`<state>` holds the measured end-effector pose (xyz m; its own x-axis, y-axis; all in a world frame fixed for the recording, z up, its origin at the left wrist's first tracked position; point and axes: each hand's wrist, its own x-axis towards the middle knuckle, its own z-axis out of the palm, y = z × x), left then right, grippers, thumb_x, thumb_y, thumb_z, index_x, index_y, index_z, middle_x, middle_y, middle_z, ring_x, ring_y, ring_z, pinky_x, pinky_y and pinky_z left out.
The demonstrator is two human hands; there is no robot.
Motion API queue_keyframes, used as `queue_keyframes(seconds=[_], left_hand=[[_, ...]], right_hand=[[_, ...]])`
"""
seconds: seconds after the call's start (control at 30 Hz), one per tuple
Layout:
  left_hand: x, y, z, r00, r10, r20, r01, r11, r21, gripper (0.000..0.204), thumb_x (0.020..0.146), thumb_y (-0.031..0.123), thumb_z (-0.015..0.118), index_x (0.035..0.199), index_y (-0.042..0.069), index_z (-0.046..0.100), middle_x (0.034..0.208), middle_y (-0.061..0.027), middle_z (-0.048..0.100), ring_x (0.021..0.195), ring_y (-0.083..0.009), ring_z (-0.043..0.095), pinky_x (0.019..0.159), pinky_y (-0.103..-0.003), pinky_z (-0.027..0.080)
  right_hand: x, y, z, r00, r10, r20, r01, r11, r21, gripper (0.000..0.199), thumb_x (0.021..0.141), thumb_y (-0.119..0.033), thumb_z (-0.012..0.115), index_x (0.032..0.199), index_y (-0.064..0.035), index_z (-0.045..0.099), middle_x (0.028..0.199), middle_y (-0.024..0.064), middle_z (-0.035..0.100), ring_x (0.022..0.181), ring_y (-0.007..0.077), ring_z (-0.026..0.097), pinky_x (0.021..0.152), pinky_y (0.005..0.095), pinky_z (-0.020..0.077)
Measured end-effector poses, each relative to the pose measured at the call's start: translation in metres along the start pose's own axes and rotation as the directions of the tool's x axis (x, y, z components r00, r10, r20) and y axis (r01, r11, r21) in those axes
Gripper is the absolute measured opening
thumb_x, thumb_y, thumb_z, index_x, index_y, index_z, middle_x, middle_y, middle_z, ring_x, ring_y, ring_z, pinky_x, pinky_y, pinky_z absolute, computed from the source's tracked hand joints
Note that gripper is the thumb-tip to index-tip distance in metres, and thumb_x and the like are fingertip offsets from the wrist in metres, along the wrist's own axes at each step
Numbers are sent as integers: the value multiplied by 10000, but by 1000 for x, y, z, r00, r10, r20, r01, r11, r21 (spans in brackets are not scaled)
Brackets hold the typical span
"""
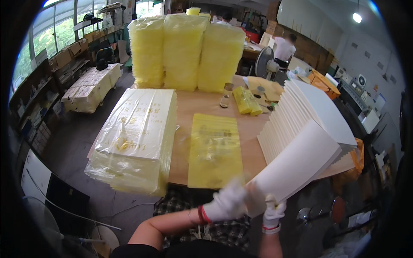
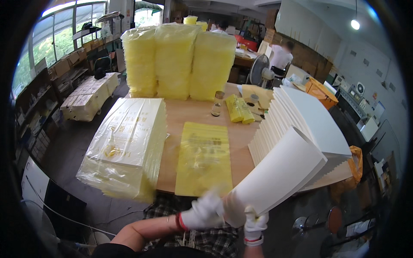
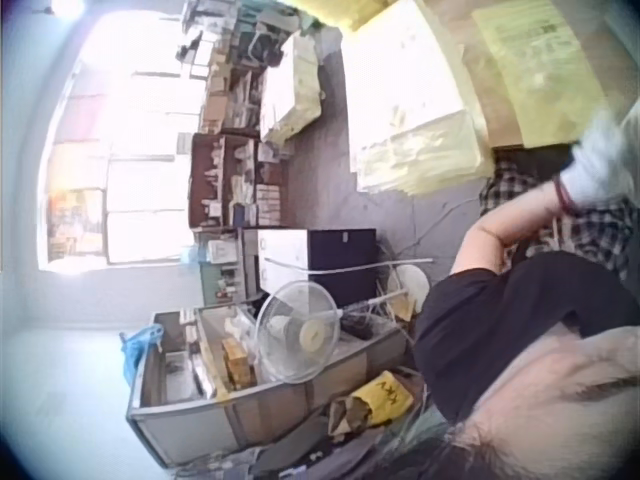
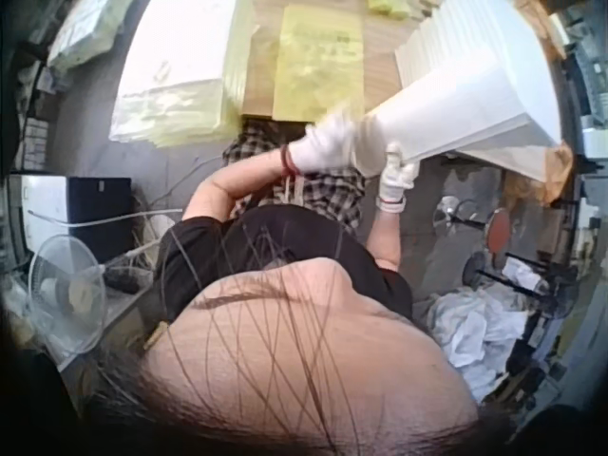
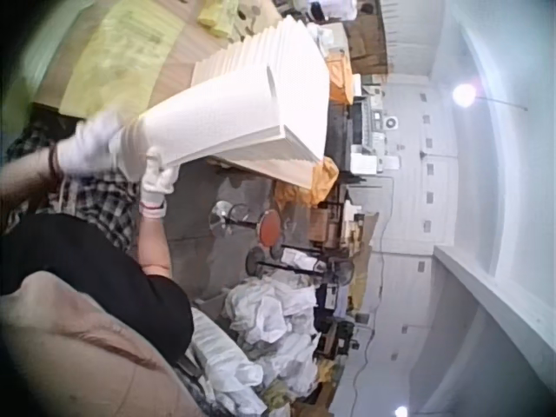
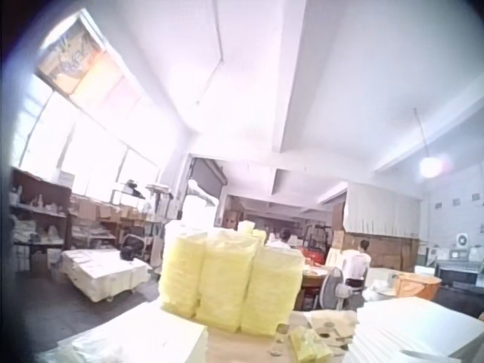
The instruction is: The person repeatedly picks up white rectangular sheets from a stack and inserts them into yellow plastic bags on a table. The person then places the filled bags into a larger stack of packaged items.
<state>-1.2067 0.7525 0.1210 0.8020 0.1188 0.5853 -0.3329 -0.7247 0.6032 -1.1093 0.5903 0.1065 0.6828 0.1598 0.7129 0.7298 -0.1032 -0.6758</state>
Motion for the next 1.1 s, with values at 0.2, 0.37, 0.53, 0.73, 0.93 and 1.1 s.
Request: queue_keyframes(seconds=[0.2, 0.37, 0.53, 0.73, 0.93, 1.1], left_hand=[[42, -104, -54, 730, -607, 314, 632, 774, 27, 468, 764, 195, 582, 1177, -8, 501, 1137, -155, 561, 1012, -251, 547, 838, -397, 442], [33, -150, -32, 693, -540, 477, 705, 372, -604, 301, 870, 167, 476, 1135, 60, 571, 988, 18, 638, 740, -43, 532, 638, -201, 438], [45, -164, -24, 728, -655, 203, 664, 599, -449, 274, 871, 148, 464, 1095, 78, 605, 1040, -37, 646, 856, -133, 587, 693, -293, 472], [46, -42, 41, 861, -328, 389, 300, 945, 131, 309, 828, 271, 523, 1124, 181, 538, 876, -157, 598, 817, -347, 607, 641, -429, 487], [-39, -154, 45, 939, -298, 174, 266, 946, 183, 414, 798, 187, 557, 1199, 110, 484, 952, -166, 592, 865, -370, 575, 700, -453, 484], [-86, -207, 5, 997, -1, -80, 74, 406, 911, 526, 776, 43, 552, 1280, 108, 415, 928, -127, 593, 774, -245, 592, 655, -430, 499]], right_hand=[[1, 11, -37, 948, 228, 221, -259, 958, 124, 446, 737, -314, 755, 988, 7, 575, 879, 91, 641, 727, 156, 603, 667, 286, 487], [-5, 23, -51, 828, 183, 531, -113, 981, -160, 359, 685, -235, 746, 972, -60, 621, 918, 95, 649, 699, 224, 634, 620, 310, 509], [-5, 23, -11, 499, 348, 793, 256, 816, -519, 344, 762, -358, 597, 971, -86, 614, 845, 168, 625, 748, 356, 609, 642, 436, 489], [-42, 193, 53, 270, -140, 953, 681, 727, -87, 484, 776, -387, 582, 1120, -49, 544, 1063, 140, 611, 935, 288, 601, 824, 442, 459], [-16, 122, 123, 824, 292, 486, 46, 820, -571, 594, 812, -233, 594, 1311, -86, 308, 1010, 202, 595, 911, 380, 589, 750, 450, 468], [10, 143, 160, 491, 659, 570, -38, 670, -742, 618, 791, -140, 535, 1349, -200, 277, 935, 243, 607, 829, 415, 594, 715, 496, 461]])
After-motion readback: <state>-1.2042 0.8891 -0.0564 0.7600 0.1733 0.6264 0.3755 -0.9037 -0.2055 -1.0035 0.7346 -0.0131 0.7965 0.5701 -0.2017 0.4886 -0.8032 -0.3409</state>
